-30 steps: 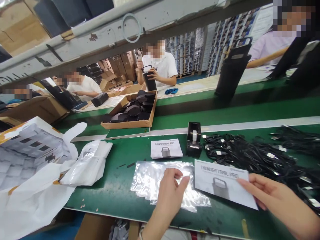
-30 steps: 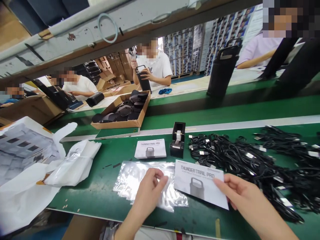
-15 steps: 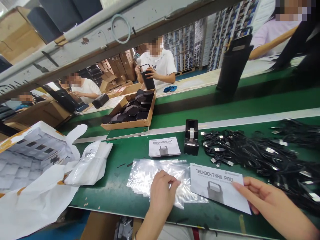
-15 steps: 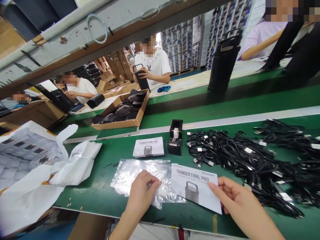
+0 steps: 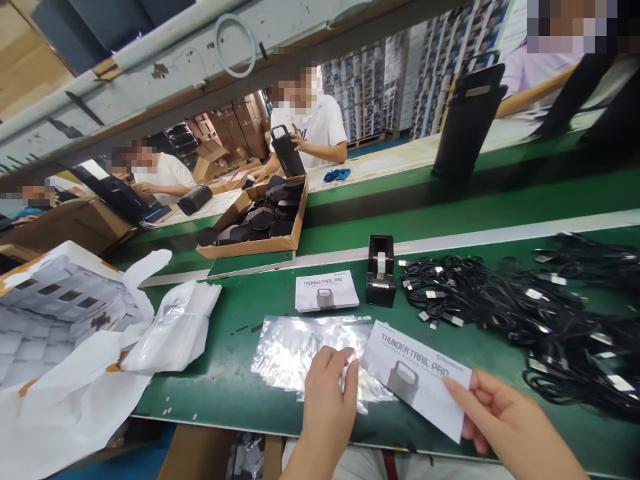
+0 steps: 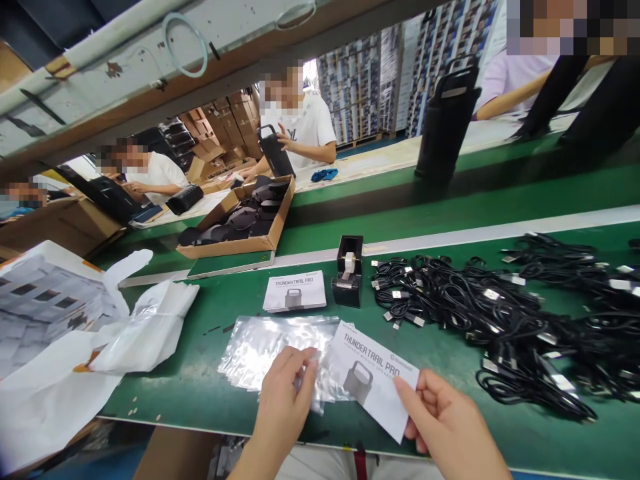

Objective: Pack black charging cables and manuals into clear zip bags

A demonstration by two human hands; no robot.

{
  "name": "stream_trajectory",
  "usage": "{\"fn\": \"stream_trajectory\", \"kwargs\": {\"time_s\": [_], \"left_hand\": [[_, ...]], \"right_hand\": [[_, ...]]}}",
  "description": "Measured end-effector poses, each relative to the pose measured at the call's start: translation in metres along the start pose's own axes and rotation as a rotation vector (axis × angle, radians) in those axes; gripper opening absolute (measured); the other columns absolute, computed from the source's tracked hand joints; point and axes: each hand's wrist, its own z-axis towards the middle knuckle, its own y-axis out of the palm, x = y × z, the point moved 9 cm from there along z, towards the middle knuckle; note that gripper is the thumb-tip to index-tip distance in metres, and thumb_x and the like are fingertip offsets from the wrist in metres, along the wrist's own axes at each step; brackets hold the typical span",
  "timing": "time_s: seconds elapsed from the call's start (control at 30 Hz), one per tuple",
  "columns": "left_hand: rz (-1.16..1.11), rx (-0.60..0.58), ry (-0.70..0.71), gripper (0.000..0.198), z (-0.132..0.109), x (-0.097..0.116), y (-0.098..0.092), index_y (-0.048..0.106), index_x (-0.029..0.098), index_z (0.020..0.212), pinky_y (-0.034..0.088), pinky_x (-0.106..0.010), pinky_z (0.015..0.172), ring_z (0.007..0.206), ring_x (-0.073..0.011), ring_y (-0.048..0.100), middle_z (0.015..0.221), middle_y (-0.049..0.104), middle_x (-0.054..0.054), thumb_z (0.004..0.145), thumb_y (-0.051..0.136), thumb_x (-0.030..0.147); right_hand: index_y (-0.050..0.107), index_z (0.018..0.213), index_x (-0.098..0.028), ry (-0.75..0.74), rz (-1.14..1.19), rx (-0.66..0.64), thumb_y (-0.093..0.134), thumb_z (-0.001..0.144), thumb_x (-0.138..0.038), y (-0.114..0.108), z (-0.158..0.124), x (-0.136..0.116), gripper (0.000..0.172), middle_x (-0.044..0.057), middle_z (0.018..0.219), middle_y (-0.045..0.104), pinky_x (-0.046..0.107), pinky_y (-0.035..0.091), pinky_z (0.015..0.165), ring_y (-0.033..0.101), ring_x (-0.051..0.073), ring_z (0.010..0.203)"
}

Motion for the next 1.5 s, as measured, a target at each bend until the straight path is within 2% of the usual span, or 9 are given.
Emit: {"fn": "stream_trajectory", "kwargs": {"time_s": [0.23, 0.37, 0.5, 0.7, 0.97, 1.07, 1.33, 1.4, 1.5], "left_hand": [[0.054, -0.035, 0.037, 0.010, -0.007, 0.002, 0.006, 0.059, 0.018, 0.089, 0.043, -0.033, 0.072, 0.082, -0.0214, 0.053, 0.086, 0.057, -0.006, 0.085, 0.050, 0.023], [0.103, -0.041, 0.092, 0.004, -0.007, 0.003, 0.010, 0.060, 0.018, 0.083, 0.043, -0.033, 0.071, 0.080, -0.0209, 0.052, 0.083, 0.055, -0.005, 0.081, 0.056, 0.018], [0.120, -0.042, 0.116, 0.016, -0.004, 0.002, 0.011, 0.060, 0.019, 0.079, 0.043, -0.032, 0.068, 0.077, -0.0197, 0.053, 0.080, 0.055, -0.005, 0.084, 0.047, 0.011], [0.123, -0.005, 0.067, 0.004, 0.000, -0.002, 0.009, 0.059, 0.019, 0.082, 0.043, -0.033, 0.068, 0.078, -0.0215, 0.053, 0.082, 0.057, -0.004, 0.079, 0.060, 0.017], [0.108, -0.005, 0.085, 0.016, 0.000, 0.001, 0.007, 0.055, 0.019, 0.074, 0.041, -0.032, 0.066, 0.075, -0.0194, 0.052, 0.079, 0.054, -0.004, 0.085, 0.045, 0.012], [0.050, -0.006, 0.068, 0.015, 0.000, 0.005, 0.002, 0.053, 0.019, 0.076, 0.041, -0.030, 0.066, 0.076, -0.0188, 0.052, 0.080, 0.054, -0.003, 0.085, 0.044, 0.013], [-0.089, -0.004, 0.101, 0.017, 0.004, 0.014, -0.003, 0.048, 0.021, 0.077, 0.040, -0.029, 0.068, 0.075, -0.0176, 0.051, 0.080, 0.049, -0.002, 0.089, 0.036, 0.018], [-0.093, 0.008, 0.090, 0.018, 0.004, 0.011, -0.005, 0.047, 0.021, 0.076, 0.040, -0.030, 0.068, 0.075, -0.0178, 0.051, 0.079, 0.048, -0.002, 0.090, 0.035, 0.020], [-0.040, -0.028, 0.065, 0.018, 0.005, 0.003, -0.002, 0.048, 0.021, 0.076, 0.039, -0.030, 0.067, 0.073, -0.0182, 0.051, 0.079, 0.049, -0.002, 0.089, 0.036, 0.022]], "right_hand": [[0.047, 0.055, -0.020, 0.089, -0.060, -0.169, 0.058, 0.067, -0.053, 0.011, 0.001, 0.009, 0.037, -0.007, 0.030, 0.044, 0.017, 0.018, 0.032, 0.025, 0.004, 0.027], [0.056, 0.059, -0.018, 0.047, -0.034, -0.322, 0.060, 0.069, -0.048, 0.020, 0.012, -0.007, 0.032, -0.005, 0.039, 0.054, 0.018, 0.027, 0.036, 0.038, 0.005, 0.031], [0.063, 0.077, -0.017, 0.058, 0.069, -0.439, 0.059, 0.074, -0.044, 0.025, 0.013, -0.016, 0.027, -0.002, 0.050, 0.062, 0.019, 0.039, 0.046, 0.052, 0.009, 0.043], [0.061, 0.080, -0.015, 0.095, 0.102, -0.373, 0.064, 0.072, -0.042, 0.020, 0.018, -0.010, 0.028, -0.002, 0.049, 0.061, 0.017, 0.038, 0.045, 0.050, 0.007, 0.043], [0.059, 0.074, -0.015, 0.105, 0.147, -0.285, 0.066, 0.067, -0.042, 0.022, 0.023, -0.009, 0.028, -0.002, 0.047, 0.062, 0.017, 0.038, 0.043, 0.051, 0.007, 0.040], [0.058, 0.075, -0.016, 0.087, 0.167, -0.306, 0.064, 0.069, -0.041, 0.039, 0.024, -0.019, 0.026, -0.002, 0.047, 0.062, 0.016, 0.040, 0.043, 0.052, 0.006, 0.040], [0.053, 0.070, -0.017, -0.026, 0.068, -0.358, 0.051, 0.076, -0.021, 0.116, 0.029, -0.061, 0.008, -0.005, 0.045, 0.059, 0.021, 0.048, 0.044, 0.058, 0.010, 0.041], [0.057, 0.067, -0.017, -0.074, -0.015, -0.329, 0.053, 0.075, -0.020, 0.112, 0.033, -0.072, 0.009, -0.003, 0.046, 0.060, 0.022, 0.046, 0.042, 0.059, 0.013, 0.042], [0.064, 0.079, -0.018, -0.178, -0.178, -0.136, 0.054, 0.077, -0.023, 0.063, 0.042, -0.088, 0.012, 0.005, 0.075, 0.068, 0.026, 0.046, 0.050, 0.065, 0.019, 0.064]]}}
